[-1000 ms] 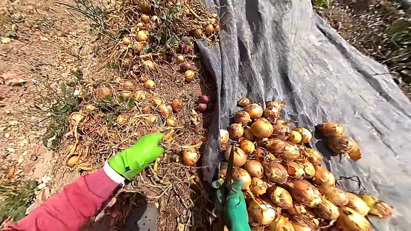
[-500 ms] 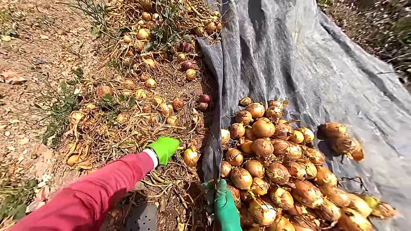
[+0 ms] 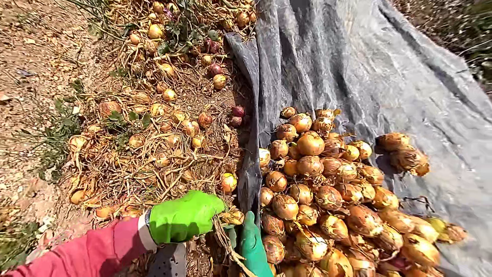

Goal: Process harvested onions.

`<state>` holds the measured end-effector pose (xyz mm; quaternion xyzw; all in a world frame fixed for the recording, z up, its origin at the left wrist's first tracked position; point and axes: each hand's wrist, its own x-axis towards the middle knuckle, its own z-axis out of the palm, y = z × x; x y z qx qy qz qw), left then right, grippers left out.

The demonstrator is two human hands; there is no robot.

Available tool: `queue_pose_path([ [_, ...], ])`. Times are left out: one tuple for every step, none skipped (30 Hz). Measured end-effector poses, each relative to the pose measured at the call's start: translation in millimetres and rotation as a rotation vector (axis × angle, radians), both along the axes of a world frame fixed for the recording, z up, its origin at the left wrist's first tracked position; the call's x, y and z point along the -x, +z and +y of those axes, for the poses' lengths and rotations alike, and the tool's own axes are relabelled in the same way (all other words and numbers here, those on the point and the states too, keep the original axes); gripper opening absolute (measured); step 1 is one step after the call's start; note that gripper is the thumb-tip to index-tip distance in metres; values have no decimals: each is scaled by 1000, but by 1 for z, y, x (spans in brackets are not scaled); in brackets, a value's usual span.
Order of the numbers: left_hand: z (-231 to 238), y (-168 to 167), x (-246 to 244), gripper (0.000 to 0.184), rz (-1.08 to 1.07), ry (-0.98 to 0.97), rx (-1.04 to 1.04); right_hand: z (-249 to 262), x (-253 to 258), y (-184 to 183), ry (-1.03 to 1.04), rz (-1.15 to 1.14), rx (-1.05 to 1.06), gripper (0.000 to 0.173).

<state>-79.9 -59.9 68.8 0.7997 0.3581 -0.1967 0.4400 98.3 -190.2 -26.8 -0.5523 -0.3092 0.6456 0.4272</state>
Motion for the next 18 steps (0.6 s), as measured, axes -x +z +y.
queue_pose_path([
  [3,-3,3,34,35,65,-43,2,-3,3,13,-37,41,76],
  [6,-5,5,33,79,131,-69,3,-5,3,27,-55,84,75],
  [9,-6,6,33,91,205,-93,4,-5,2,28,-68,106,75],
  [10,-7,7,32,63,276,-123,4,-5,1,38,-86,115,75],
  [9,-5,6,30,15,321,-147,3,-5,2,84,-125,127,74],
  [7,2,1,31,-20,300,-167,2,-5,6,163,-175,137,71],
  [3,21,-9,33,-9,201,-167,3,-5,14,261,-235,150,65],
  [-1,57,-31,34,91,60,-110,3,-4,20,320,-245,147,58],
  [-3,105,-67,37,346,-53,62,2,-2,20,344,-282,119,57],
  [-6,126,-89,39,497,-163,138,3,-5,25,361,-313,118,61],
  [-13,112,-71,35,326,-234,2,4,-10,25,377,-316,100,66],
  [-16,54,-30,28,-117,-207,-263,5,-15,21,330,-320,76,70],
  [-8,24,-15,26,-121,-128,-273,4,-17,12,201,-269,64,74],
  [4,10,-9,27,14,-19,-228,5,-20,7,81,-200,58,77],
  [20,4,-4,26,106,110,-212,6,-25,5,-42,-129,21,84],
  [37,0,2,26,128,238,-238,10,-34,7,-139,-83,19,92],
  [52,-1,10,23,101,340,-289,12,-42,10,-203,-76,37,95],
  [65,-1,17,23,65,401,-341,13,-49,10,-234,-92,43,95],
])
